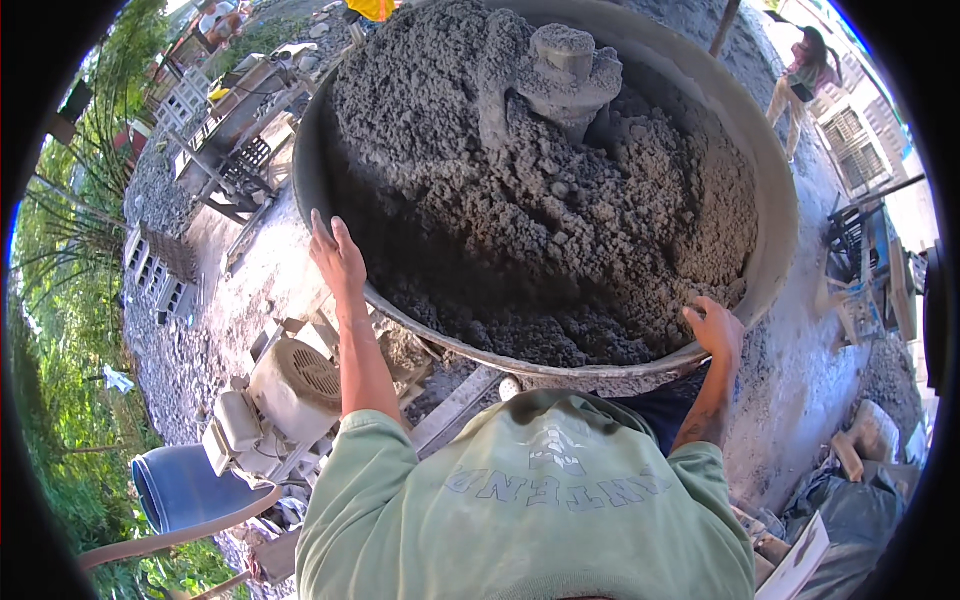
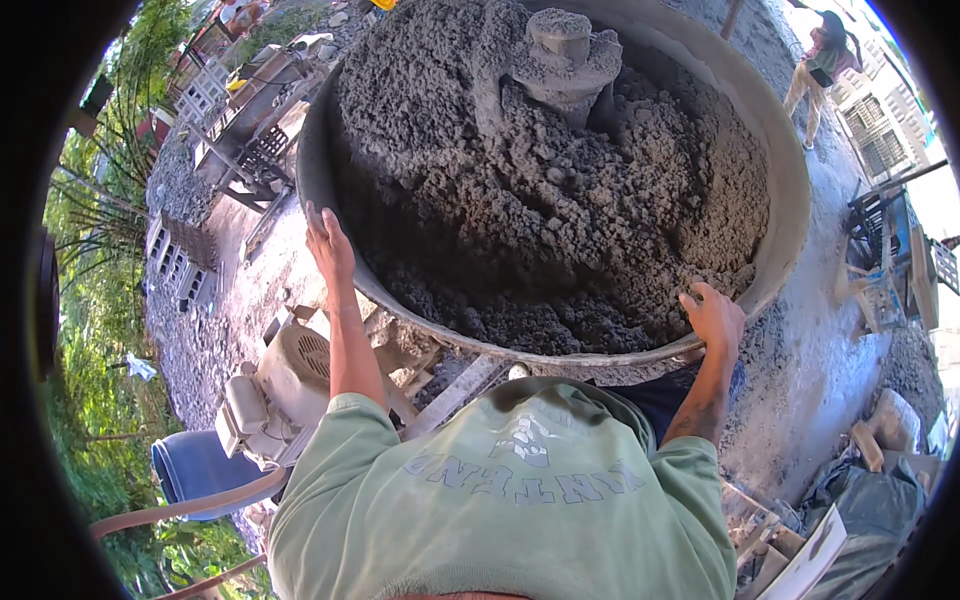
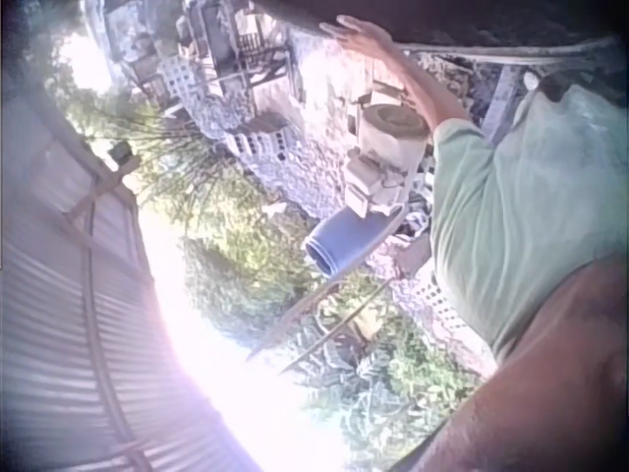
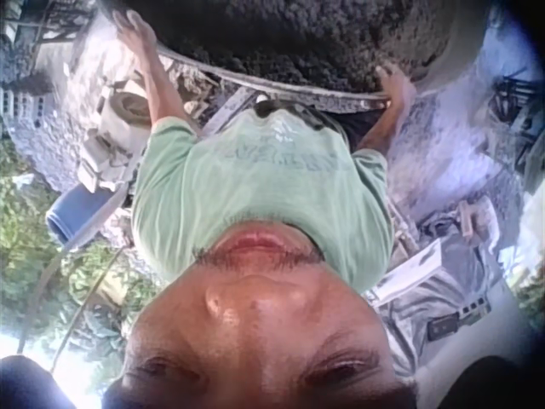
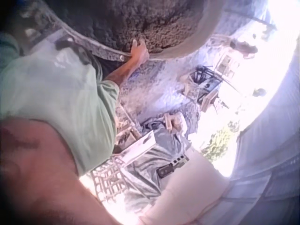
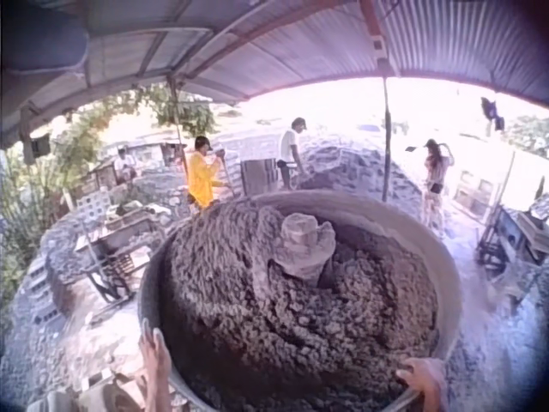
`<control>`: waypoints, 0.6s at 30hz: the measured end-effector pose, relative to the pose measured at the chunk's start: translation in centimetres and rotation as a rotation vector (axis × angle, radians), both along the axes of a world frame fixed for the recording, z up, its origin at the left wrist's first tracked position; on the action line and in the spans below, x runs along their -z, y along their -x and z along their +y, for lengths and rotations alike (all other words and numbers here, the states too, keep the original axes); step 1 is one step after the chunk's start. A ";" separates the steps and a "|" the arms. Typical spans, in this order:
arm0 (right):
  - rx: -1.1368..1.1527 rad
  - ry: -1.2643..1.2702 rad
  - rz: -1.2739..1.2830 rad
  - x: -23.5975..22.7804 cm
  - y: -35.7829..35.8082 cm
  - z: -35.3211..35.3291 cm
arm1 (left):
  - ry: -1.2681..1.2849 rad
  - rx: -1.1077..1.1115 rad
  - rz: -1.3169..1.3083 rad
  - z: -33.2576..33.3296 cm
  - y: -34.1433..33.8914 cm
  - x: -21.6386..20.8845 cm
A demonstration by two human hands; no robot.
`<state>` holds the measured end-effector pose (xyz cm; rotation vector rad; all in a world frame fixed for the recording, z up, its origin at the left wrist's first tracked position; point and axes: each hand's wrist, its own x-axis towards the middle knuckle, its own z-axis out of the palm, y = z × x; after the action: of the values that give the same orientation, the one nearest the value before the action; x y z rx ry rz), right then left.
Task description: The person wipes their hands with a cloth, places it on cinder blocks, and approaches a running concrete mixer. They reach inside the mixer tub to feel and remove clumps from the concrete mixture by hand.
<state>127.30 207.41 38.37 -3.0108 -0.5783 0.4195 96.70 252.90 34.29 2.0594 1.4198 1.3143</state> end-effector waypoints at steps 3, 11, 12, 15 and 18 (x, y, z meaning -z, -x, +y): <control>-0.013 -0.005 0.005 0.3 0.0 -0.2 | -0.012 0.001 -0.017 0.2 0.1 0.0; -0.025 -0.002 -0.010 0.9 0.2 -0.1 | -0.026 -0.007 -0.032 0.5 1.1 0.3; -0.022 -0.003 -0.012 0.9 0.4 -0.1 | -0.034 -0.018 -0.029 0.4 1.1 0.3; -0.012 -0.030 -0.029 0.7 0.9 -0.1 | -0.057 0.003 -0.058 0.5 0.9 0.3; -0.025 -0.027 -0.045 0.4 1.2 0.1 | -0.080 0.086 -0.085 1.9 1.0 0.2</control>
<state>126.15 207.55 38.00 -2.9972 -0.6203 0.3431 95.71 254.83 34.04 2.0637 1.2480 1.4268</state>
